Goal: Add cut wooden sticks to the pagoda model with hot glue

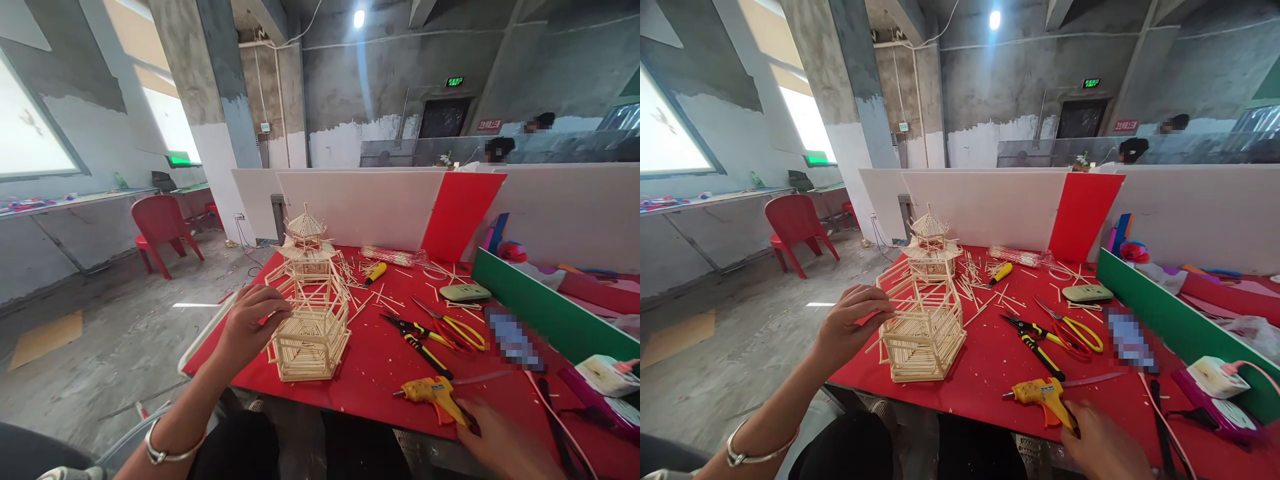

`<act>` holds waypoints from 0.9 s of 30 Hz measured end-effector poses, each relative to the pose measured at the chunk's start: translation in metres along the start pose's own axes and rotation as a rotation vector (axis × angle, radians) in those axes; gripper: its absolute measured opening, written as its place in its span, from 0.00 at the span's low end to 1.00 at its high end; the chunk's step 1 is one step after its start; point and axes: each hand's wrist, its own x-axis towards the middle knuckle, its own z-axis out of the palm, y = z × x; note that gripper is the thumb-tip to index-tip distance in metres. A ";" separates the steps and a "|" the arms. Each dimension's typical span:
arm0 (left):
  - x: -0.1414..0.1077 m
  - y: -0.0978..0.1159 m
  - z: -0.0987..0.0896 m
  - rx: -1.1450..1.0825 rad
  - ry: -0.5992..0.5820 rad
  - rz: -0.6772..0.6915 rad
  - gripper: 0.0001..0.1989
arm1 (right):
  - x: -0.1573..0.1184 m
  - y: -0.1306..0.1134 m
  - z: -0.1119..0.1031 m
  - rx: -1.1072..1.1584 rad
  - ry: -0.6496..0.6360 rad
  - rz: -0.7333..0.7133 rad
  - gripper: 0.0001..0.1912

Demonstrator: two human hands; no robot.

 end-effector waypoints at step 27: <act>-0.066 0.145 0.113 -1.217 0.328 -1.200 0.20 | 0.082 -0.045 -0.063 -0.375 0.215 -0.214 0.25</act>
